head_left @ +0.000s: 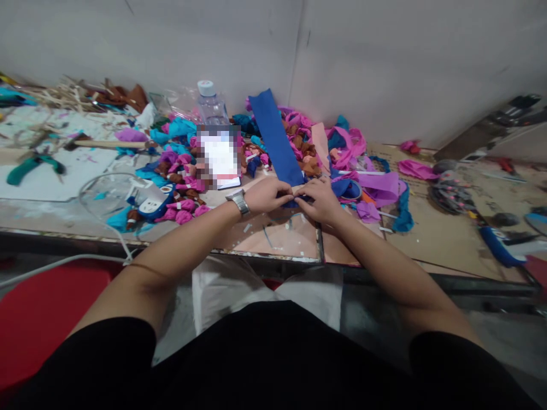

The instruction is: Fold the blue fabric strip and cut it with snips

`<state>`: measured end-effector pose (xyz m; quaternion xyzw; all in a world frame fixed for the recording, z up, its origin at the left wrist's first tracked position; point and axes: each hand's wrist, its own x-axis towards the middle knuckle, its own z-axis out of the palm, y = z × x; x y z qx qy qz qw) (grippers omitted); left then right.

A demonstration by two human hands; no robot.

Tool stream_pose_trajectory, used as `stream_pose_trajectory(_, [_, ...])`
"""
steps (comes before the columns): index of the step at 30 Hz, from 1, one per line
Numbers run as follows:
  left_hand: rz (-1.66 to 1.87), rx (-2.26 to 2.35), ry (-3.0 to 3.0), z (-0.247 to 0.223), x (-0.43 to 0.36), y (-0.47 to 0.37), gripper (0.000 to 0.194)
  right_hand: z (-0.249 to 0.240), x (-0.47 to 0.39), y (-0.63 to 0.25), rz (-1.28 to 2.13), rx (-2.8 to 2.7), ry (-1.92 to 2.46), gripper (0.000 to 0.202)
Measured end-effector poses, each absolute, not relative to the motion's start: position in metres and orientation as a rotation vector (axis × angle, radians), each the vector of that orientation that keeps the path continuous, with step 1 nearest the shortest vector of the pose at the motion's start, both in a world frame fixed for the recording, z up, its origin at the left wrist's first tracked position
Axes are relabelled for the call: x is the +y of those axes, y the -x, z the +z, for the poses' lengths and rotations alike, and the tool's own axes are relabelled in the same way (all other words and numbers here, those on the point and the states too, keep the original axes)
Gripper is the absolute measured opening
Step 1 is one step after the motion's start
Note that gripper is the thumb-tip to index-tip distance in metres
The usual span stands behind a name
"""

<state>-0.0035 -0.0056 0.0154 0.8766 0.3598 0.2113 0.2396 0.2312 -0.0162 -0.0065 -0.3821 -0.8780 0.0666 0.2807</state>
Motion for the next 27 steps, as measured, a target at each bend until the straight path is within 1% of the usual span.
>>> stream_pose_trajectory(11, [0.623,0.995,-2.571,0.0093,-0.0031,0.0019,0.028,-0.0084,-0.0172,-0.2300,0.176,-2.297,1.017,0.013])
stream_pose_trajectory(18, [0.652,0.944,-2.657,0.0065,-0.0028,0.0014,0.032,-0.0108,-0.0161,-0.2280,0.200,-2.273,1.011,0.012])
stream_pose_trajectory(27, [0.649,0.965,-2.599,0.0063,-0.0029,0.0013,0.033,-0.0123,-0.0155,-0.2292,0.188,-2.264,1.042,0.014])
